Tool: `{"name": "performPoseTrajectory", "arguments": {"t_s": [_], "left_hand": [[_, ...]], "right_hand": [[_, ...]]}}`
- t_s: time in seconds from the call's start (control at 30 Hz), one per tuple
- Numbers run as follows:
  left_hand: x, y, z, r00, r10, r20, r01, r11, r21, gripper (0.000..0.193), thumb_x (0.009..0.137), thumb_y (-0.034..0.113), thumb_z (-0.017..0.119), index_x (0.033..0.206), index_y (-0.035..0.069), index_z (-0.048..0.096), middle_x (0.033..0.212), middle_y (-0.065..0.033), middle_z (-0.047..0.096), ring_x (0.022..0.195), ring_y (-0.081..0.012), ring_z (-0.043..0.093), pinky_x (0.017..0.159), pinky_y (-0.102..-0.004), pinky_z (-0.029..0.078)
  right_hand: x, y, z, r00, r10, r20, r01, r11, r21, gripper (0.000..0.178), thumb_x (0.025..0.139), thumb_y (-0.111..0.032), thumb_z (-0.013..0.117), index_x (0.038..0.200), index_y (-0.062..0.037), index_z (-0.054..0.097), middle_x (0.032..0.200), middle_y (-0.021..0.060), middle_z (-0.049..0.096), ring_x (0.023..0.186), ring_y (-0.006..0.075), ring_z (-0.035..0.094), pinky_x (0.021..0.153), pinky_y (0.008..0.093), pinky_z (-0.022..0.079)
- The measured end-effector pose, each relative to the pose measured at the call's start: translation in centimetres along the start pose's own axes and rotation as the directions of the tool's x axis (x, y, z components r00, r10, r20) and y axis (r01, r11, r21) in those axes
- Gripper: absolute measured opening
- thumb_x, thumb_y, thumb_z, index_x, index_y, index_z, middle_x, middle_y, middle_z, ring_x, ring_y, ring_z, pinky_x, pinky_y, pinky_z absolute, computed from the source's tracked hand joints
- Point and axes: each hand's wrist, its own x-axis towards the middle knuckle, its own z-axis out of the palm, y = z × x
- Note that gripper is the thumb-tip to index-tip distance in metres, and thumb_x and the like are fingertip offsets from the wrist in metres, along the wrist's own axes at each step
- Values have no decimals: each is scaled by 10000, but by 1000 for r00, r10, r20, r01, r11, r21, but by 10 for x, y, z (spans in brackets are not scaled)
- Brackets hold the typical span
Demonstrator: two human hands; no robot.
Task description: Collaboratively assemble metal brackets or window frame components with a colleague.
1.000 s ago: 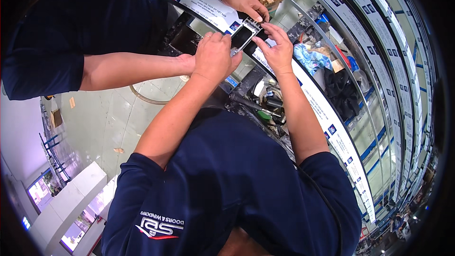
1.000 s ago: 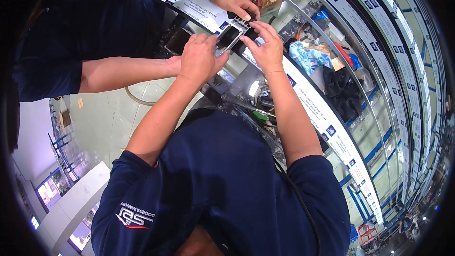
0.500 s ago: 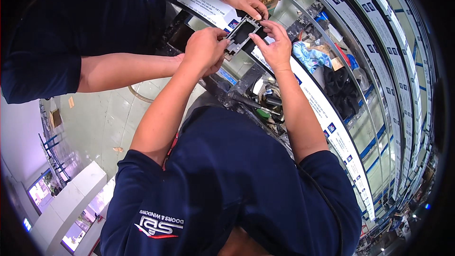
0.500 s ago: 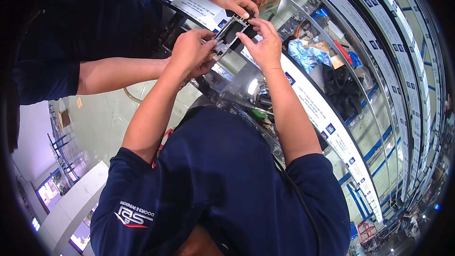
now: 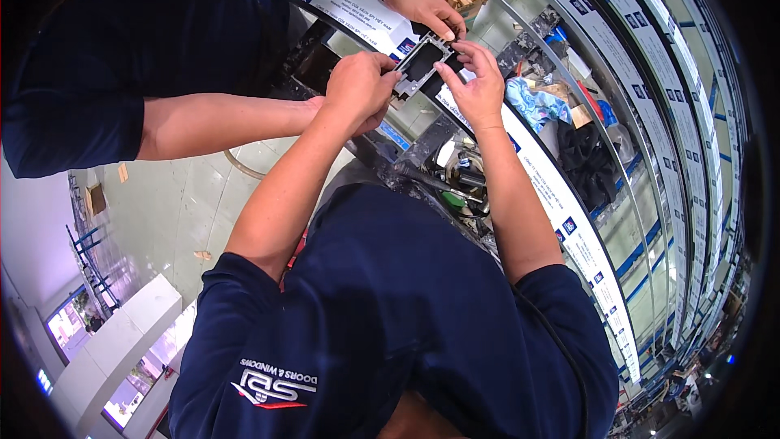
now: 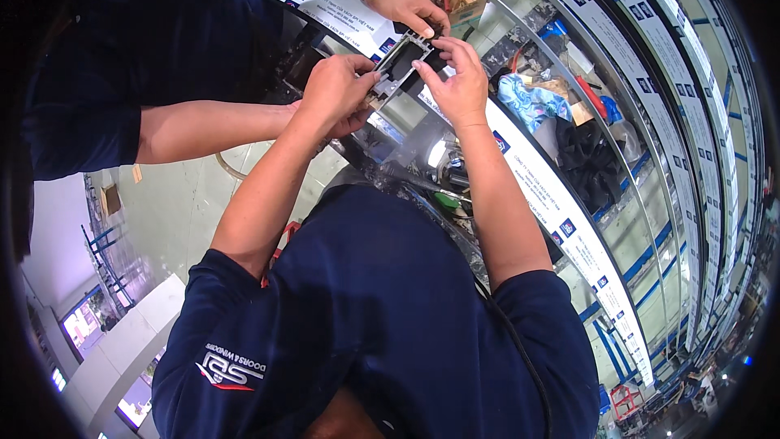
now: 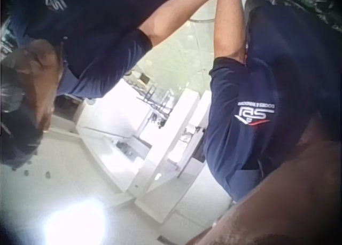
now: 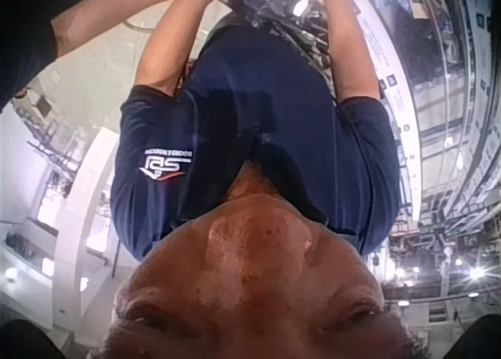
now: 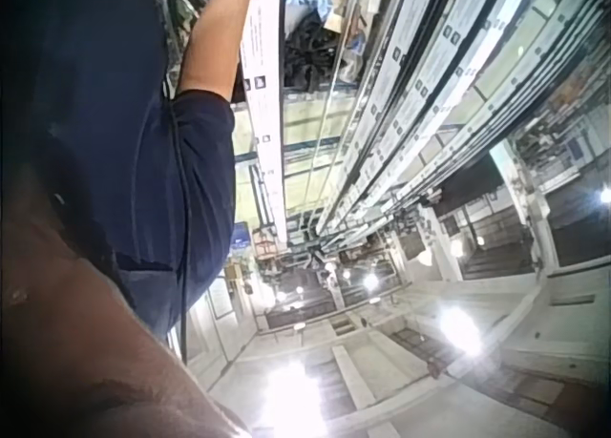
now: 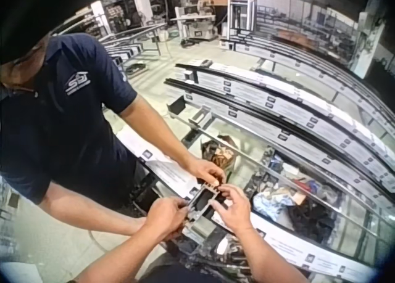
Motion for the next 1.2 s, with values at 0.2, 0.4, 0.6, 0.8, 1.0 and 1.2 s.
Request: {"name": "performPoseTrajectory", "arguments": {"t_s": [0.2,0.4,0.6,0.8,1.0,1.2], "left_hand": [[-9,18,-14,980,-45,195,36,998,50,361,920,321,745,1073,-4,775,856,-210,765,875,-391,747,830,-477,577],[-5,-4,-6,979,112,172,-134,984,117,324,914,251,739,1080,-27,730,711,-208,692,692,-385,709,682,-432,556],[-1,-8,-6,975,147,168,-157,986,49,266,911,194,723,1075,-15,736,727,-215,681,675,-373,699,663,-423,543],[-13,7,-2,985,63,161,-76,994,79,399,885,305,783,1135,1,715,819,-195,741,803,-387,736,745,-457,568],[-18,3,18,993,99,60,-111,963,248,527,830,382,846,1182,15,706,827,-179,751,867,-392,747,799,-477,576],[-23,8,10,990,117,73,-130,969,209,464,850,414,834,990,-2,683,787,-184,729,826,-427,734,770,-507,575]], "right_hand": [[-2,1,0,1000,6,0,-6,1000,1,476,794,-282,930,1179,-80,735,1218,87,707,952,218,733,857,352,595],[0,0,0,1000,-15,2,15,1000,2,473,798,-274,925,1181,-76,732,1220,96,706,951,229,732,862,354,597],[-2,-3,-5,999,7,35,-7,1000,-10,463,843,-234,906,1228,-57,719,1241,100,697,992,213,721,905,341,589],[-3,4,-11,999,40,-23,-35,977,209,385,879,-143,829,1236,-75,705,1225,109,693,1038,280,722,910,383,587],[-29,13,-32,999,-23,-35,10,944,-331,368,906,-250,774,1227,-89,696,1197,134,696,1115,377,658,986,454,523],[-23,7,-26,999,38,3,-35,945,-326,401,929,-383,764,1209,-99,720,1150,118,725,1129,351,665,979,460,515]]}}
